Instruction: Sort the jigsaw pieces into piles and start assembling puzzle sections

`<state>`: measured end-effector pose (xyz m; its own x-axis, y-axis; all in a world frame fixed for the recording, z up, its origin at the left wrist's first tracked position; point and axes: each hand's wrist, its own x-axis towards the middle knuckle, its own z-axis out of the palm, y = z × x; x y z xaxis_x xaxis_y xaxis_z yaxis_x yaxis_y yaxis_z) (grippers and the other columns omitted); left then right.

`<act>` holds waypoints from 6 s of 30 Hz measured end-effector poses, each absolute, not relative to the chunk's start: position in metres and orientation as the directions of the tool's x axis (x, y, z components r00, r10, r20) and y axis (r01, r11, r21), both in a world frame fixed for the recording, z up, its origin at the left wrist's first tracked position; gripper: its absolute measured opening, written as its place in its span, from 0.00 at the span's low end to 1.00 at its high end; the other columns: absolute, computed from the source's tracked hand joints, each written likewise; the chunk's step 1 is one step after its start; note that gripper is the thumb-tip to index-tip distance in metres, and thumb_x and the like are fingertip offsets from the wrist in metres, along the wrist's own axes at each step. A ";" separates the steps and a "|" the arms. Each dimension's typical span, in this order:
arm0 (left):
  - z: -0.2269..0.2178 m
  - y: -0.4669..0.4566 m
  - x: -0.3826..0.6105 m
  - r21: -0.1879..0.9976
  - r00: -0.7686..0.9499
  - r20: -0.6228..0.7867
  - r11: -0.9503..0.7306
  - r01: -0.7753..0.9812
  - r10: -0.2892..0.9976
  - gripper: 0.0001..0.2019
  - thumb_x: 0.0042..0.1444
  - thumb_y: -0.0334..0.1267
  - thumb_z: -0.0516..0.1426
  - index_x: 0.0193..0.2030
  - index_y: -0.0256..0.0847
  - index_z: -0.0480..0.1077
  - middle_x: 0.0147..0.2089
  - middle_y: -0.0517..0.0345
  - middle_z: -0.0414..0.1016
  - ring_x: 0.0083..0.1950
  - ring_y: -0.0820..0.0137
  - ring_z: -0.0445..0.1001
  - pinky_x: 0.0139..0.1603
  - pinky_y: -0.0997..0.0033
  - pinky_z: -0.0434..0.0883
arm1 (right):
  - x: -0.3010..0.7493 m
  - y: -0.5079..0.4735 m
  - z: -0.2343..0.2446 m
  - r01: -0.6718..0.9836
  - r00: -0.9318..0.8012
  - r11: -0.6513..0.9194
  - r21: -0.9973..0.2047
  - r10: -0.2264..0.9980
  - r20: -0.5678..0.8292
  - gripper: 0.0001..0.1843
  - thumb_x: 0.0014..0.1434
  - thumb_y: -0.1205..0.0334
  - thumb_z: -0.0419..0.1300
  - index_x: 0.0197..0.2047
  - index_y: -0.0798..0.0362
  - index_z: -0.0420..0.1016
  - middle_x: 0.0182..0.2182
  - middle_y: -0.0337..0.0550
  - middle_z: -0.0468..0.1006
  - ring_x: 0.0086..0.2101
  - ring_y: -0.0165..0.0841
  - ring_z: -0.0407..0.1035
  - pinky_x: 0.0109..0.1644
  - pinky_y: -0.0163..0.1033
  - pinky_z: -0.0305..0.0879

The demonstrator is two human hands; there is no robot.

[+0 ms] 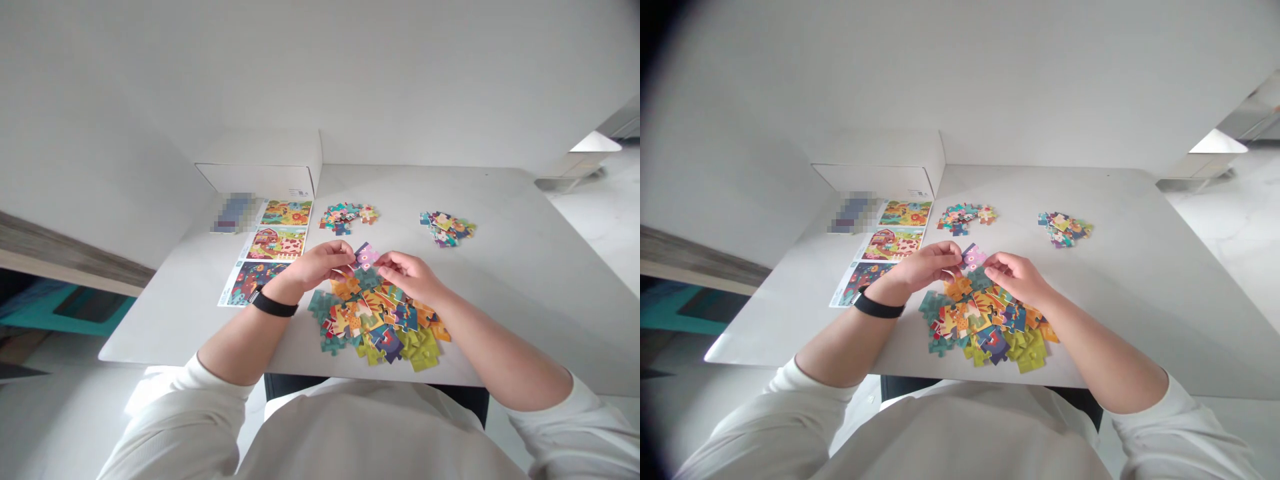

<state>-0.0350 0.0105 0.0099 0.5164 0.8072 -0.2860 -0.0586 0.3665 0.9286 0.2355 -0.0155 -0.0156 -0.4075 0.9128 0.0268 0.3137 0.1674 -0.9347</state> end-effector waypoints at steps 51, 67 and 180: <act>0.008 0.000 -0.021 0.963 0.465 -0.261 0.262 0.062 0.846 0.26 0.59 0.62 0.68 0.48 0.42 0.72 0.45 0.52 0.81 0.33 0.72 0.79 0.26 0.76 0.72 | 0.270 0.012 -0.008 0.297 -0.193 0.203 -0.933 0.970 0.150 0.25 0.68 0.34 0.62 0.40 0.48 0.81 0.33 0.43 0.81 0.35 0.38 0.74 0.42 0.41 0.69; 0.001 0.004 -0.029 0.974 0.496 -0.226 0.202 0.102 0.838 0.19 0.63 0.55 0.66 0.50 0.43 0.75 0.46 0.53 0.81 0.34 0.71 0.78 0.28 0.73 0.75 | 0.387 0.067 -0.009 0.374 0.315 -0.074 -0.924 0.948 0.051 0.17 0.58 0.46 0.66 0.30 0.51 0.76 0.24 0.39 0.75 0.26 0.31 0.66 0.29 0.34 0.59; 0.021 0.005 -0.053 0.813 0.645 0.077 -0.423 0.401 0.760 0.06 0.63 0.42 0.66 0.41 0.42 0.80 0.33 0.59 0.77 0.33 0.72 0.74 0.33 0.73 0.68 | 0.244 -0.013 -0.007 0.441 -0.446 0.232 -0.867 0.895 0.013 0.15 0.71 0.47 0.61 0.43 0.48 0.83 0.36 0.43 0.85 0.36 0.38 0.77 0.41 0.41 0.70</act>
